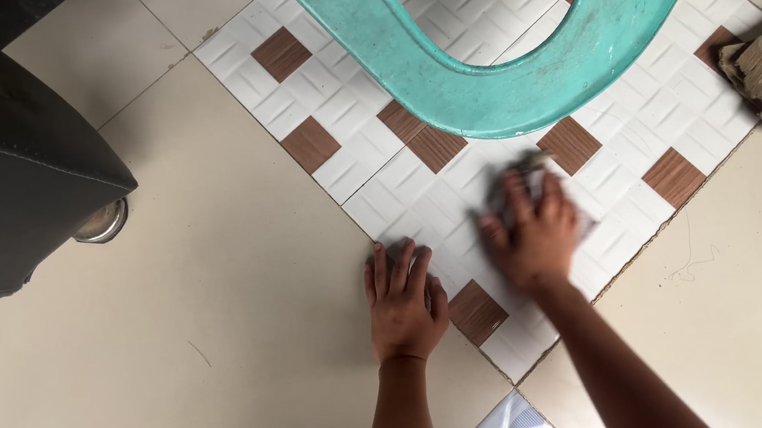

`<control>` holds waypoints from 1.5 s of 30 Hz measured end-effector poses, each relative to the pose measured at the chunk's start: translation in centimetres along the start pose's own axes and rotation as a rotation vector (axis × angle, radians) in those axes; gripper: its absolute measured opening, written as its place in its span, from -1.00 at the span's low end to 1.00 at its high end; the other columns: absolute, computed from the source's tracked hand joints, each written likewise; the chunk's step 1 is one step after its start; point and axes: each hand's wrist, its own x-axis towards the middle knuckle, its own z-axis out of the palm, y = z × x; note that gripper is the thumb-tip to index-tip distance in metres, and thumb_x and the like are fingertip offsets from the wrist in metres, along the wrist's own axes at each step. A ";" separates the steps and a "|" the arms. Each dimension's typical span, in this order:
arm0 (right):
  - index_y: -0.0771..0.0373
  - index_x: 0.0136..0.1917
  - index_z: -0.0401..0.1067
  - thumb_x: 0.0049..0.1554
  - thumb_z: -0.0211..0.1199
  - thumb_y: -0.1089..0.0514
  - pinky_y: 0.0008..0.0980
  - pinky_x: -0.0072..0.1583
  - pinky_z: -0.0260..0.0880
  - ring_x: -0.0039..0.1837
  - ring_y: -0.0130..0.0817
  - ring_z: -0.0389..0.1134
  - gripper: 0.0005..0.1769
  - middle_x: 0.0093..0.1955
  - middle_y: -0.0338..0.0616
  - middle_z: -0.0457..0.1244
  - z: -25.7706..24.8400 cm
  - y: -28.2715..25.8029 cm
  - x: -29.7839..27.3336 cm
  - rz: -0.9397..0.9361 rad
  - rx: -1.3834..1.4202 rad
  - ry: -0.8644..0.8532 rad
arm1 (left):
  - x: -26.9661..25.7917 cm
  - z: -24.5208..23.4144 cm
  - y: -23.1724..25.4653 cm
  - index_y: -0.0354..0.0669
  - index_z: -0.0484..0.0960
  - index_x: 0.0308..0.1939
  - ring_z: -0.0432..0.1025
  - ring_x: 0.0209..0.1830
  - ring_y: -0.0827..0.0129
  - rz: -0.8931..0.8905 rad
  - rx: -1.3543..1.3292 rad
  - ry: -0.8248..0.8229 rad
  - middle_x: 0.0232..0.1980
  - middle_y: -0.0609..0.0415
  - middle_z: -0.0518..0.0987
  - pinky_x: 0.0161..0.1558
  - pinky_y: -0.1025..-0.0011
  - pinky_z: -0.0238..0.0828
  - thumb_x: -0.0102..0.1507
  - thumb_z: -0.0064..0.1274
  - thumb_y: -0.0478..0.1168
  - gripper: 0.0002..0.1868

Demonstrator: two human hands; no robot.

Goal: The person wipes a tiled floor with a cloth while on their hands and knees. They clean the area around a plastic stool and a potted plant.

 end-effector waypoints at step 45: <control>-0.12 0.60 0.13 0.32 -0.12 -0.30 0.22 0.57 -0.24 0.68 0.25 -0.23 -0.35 0.69 0.21 -0.15 -4.3 17.4 8.8 0.115 -0.037 0.044 | 0.2 0.3 -0.1 0.00 0.34 0.44 0.01 0.61 0.07 -0.017 0.150 -0.041 0.57 0.09 0.23 0.54 0.00 -0.06 0.27 -0.08 -0.33 -0.39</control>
